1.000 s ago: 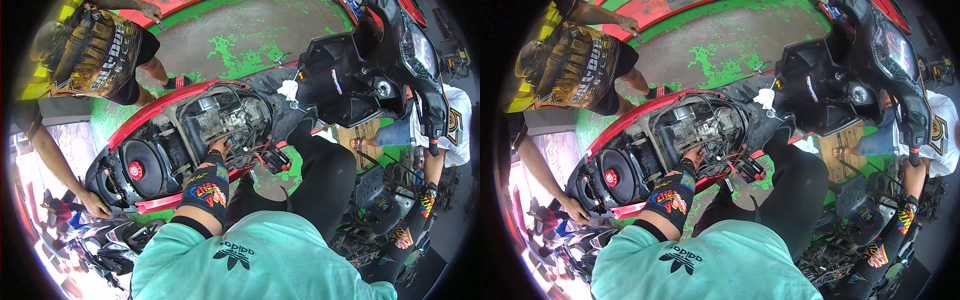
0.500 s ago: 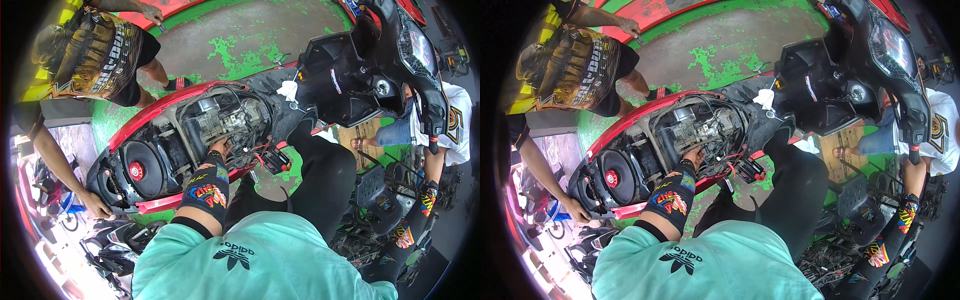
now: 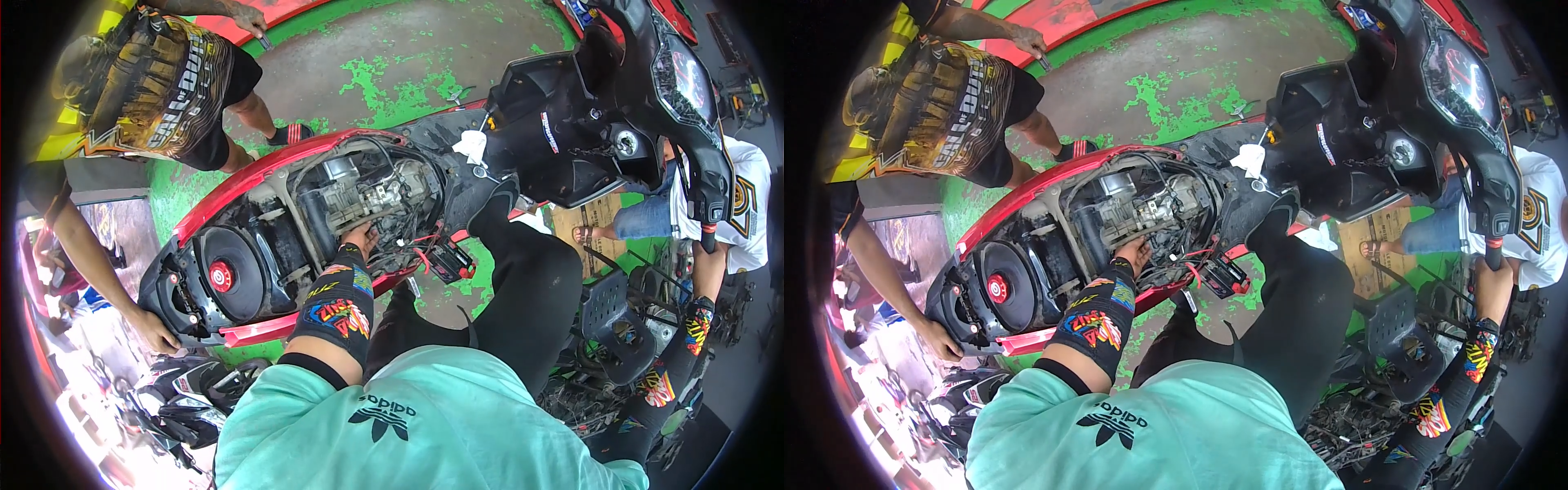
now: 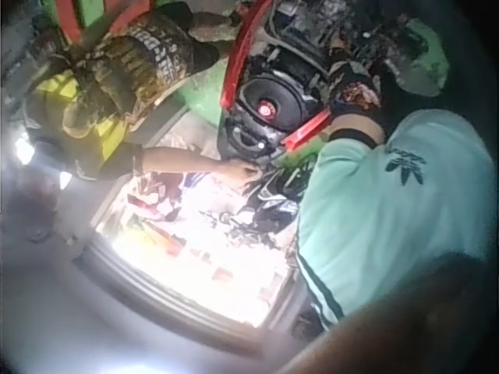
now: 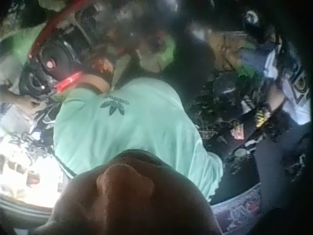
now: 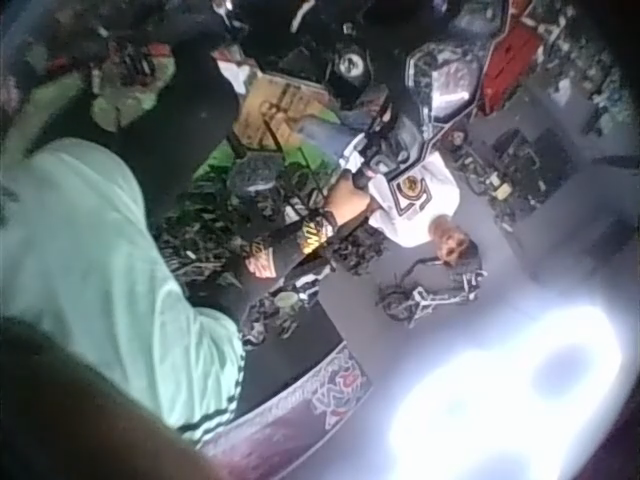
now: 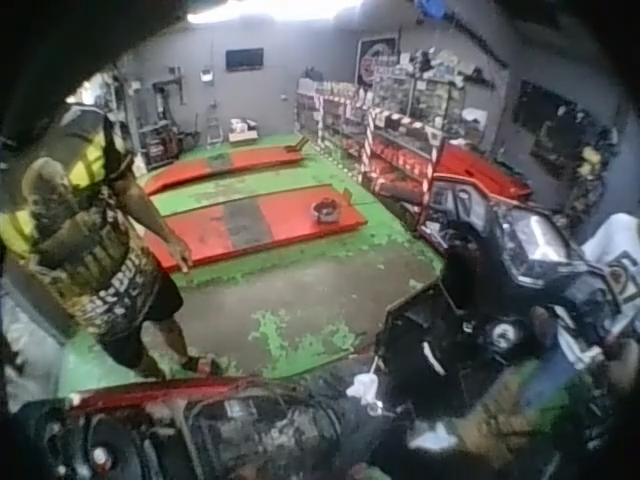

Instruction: Repairing or inspecting the engine components of a motorcycle.

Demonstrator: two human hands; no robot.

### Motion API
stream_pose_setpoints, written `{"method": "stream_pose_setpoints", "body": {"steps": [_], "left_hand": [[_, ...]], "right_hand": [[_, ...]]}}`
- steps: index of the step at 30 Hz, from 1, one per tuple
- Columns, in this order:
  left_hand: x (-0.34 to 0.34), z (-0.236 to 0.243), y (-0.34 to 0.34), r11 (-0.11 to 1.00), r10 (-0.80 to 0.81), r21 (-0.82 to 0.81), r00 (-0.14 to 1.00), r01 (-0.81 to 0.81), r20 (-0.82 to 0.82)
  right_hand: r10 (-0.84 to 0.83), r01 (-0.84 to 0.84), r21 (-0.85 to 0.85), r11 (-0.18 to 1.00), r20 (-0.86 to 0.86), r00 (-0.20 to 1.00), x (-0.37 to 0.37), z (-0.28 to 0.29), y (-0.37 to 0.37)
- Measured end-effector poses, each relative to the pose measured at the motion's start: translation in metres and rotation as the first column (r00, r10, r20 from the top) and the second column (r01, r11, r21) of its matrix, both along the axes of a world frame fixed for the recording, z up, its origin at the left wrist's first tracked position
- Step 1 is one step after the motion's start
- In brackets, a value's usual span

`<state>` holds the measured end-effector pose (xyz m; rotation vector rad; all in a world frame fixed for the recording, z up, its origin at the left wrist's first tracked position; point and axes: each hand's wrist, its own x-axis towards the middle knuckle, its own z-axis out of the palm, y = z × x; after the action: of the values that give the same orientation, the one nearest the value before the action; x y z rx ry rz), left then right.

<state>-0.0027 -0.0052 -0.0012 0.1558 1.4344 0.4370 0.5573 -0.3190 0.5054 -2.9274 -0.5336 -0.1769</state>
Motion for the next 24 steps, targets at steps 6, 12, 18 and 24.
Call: {"method": "stream_pose_setpoints", "body": {"steps": [6, 12, 18, 24], "left_hand": [[0.0, 0.002, -0.001, 1.0, 0.003, 0.018, 1.0, -0.003, 0.025], [0.003, 0.015, 0.006, 0.995, -0.015, -0.099, 0.999, 0.019, 0.042], [0.003, 0.047, 0.021, 0.964, -0.224, -0.15, 0.975, 0.221, -0.006], [0.015, 0.068, 0.085, 0.883, -0.467, -0.073, 0.883, 0.463, -0.042]], "right_hand": [[0.012, -0.01, -0.05, 0.999, 0.05, 0.999, -0.004, 0.001, 0.004], [-0.093, 0.086, -0.068, 0.994, -0.113, 0.989, -0.014, 0.012, 0.016], [-0.035, 0.031, -0.091, 0.995, -0.044, 0.998, -0.006, 0.009, 0.008], [-0.06, 0.056, -0.141, 0.988, -0.026, 0.998, -0.004, 0.009, 0.008]]}}
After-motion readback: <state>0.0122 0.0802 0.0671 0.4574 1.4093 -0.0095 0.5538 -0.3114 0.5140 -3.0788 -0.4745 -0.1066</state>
